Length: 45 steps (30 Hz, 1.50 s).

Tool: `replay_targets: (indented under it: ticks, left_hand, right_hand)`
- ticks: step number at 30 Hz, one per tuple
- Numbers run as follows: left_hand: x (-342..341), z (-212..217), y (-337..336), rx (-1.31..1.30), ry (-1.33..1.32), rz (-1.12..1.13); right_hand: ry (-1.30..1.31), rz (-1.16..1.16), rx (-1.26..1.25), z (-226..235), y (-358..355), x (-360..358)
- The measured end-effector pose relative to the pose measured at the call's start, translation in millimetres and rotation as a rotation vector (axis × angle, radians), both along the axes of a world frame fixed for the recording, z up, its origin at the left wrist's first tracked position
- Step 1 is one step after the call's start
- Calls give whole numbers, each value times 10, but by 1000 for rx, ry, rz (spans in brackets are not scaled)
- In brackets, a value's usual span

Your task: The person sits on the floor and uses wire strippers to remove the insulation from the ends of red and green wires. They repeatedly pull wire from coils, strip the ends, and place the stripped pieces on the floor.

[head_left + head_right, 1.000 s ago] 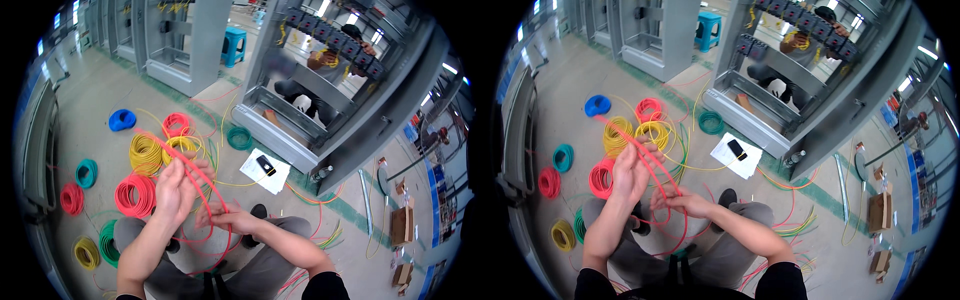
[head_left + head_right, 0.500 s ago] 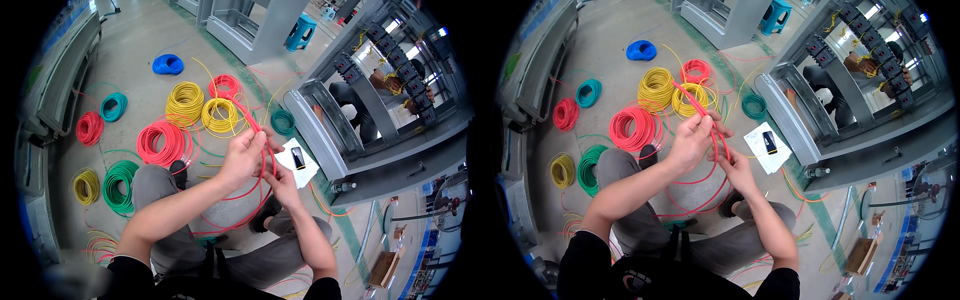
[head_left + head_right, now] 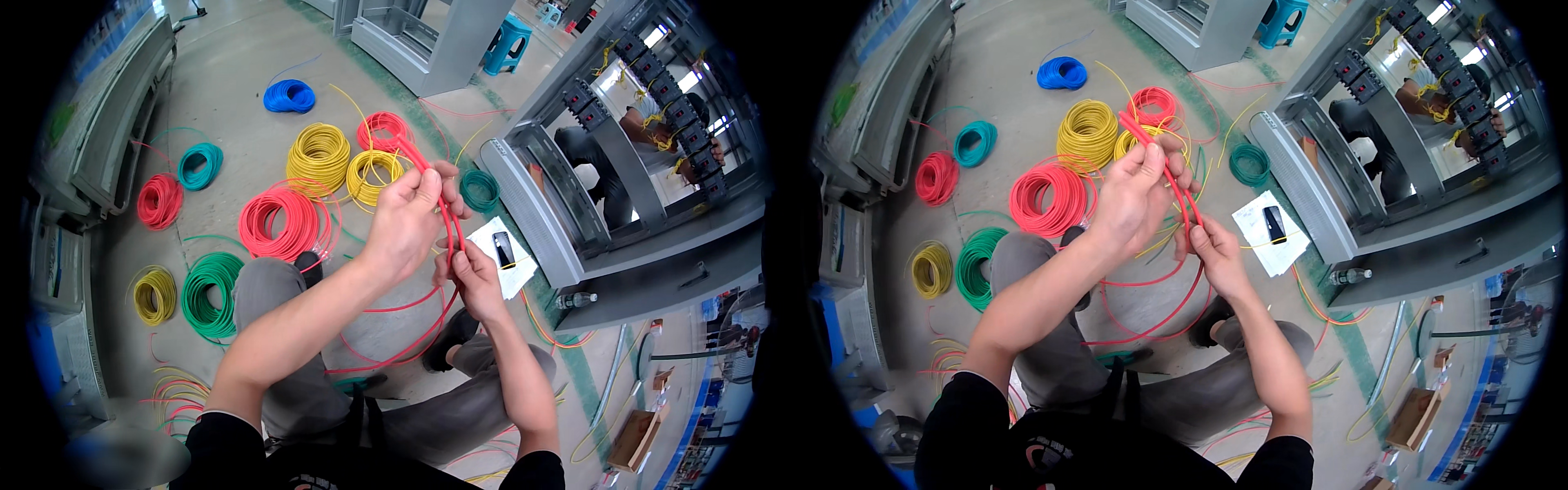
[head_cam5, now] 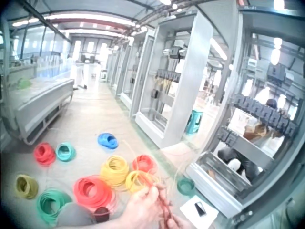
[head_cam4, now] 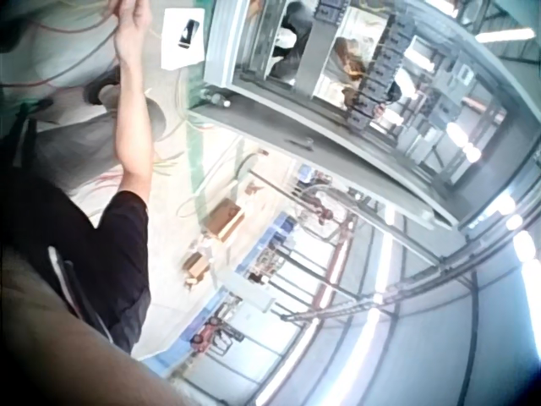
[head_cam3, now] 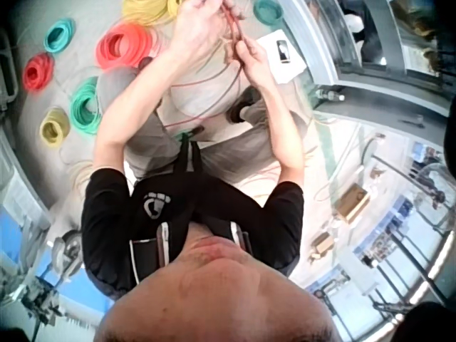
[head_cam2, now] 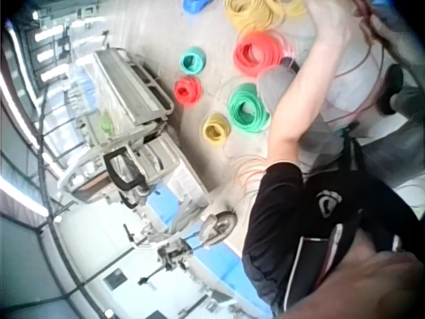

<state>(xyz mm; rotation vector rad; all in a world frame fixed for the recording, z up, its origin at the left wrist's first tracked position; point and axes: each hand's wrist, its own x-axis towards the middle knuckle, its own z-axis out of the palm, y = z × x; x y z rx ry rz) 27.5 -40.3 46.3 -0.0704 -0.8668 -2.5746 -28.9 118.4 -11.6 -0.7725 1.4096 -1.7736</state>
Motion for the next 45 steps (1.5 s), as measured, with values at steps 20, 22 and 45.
replay_targets:
  ticks: [20, 22, 45]
  left_hand:
    - [-71, 80, -91, -33, 78, 32]
    - [-79, 61, -113, -24, 88, 22]
    - [-416, -422, 11, -548, 22, 136]
  right_hand:
    - [-174, 62, -49, 191, -39, -9]
    - [-156, 38, -40, 198, -45, 17]
    - [-87, -357, -71, 285, 71, -156]
